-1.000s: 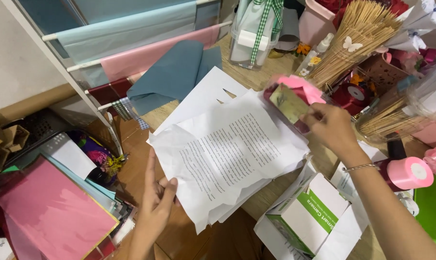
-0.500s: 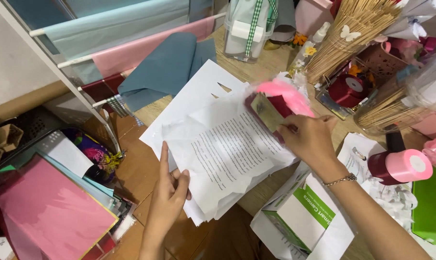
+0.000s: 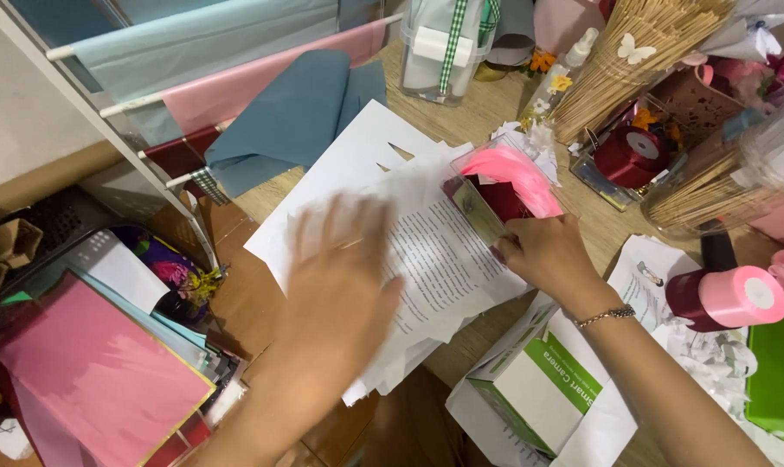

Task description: The person wraps a small box with white paper, folds the edges, and secures them with tape. They then place a printed instruction sheet on the table and continue wrapping another item.

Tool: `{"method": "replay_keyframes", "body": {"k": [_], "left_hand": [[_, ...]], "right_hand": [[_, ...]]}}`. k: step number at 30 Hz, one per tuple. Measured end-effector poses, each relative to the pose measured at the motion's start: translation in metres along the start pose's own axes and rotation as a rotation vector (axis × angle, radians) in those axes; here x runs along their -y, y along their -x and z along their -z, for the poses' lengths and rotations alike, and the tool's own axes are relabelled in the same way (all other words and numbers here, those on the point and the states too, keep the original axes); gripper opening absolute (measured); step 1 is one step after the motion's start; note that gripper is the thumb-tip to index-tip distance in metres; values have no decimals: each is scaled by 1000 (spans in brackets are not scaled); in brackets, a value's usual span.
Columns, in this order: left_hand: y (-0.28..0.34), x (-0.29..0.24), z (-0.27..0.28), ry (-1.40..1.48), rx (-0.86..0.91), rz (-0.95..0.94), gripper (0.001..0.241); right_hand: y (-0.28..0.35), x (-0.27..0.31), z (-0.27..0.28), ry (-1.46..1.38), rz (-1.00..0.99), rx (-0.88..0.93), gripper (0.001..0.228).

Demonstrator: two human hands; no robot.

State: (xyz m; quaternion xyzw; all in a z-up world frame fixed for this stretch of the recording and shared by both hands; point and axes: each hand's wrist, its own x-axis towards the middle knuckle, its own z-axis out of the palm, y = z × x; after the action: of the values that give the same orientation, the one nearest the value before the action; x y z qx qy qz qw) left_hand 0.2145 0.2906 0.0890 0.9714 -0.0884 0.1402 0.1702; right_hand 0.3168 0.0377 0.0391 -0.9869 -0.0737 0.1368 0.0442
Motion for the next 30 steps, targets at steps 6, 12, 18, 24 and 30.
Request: {"method": "replay_keyframes", "body": {"k": [6,12,18,24,30], "left_hand": [[-63,-86,-76,-468,458,-107,55],[-30,-49,-192,-315,-16,-79,61],[-16,-14,-189,9,-327,-32,61],[-2,17,-170,107,-165,150,62],[18,40,-148,139,-226,282,56]], "right_hand": [[-3,-11,-9,-48,60,-111,25],[-6,-11,-5,-69,56,-63,27],[-5,-5,4,-15,43,-2,30],[-4,-3,4,3,19,10,31],[2,1,7,31,-5,7,32]]}}
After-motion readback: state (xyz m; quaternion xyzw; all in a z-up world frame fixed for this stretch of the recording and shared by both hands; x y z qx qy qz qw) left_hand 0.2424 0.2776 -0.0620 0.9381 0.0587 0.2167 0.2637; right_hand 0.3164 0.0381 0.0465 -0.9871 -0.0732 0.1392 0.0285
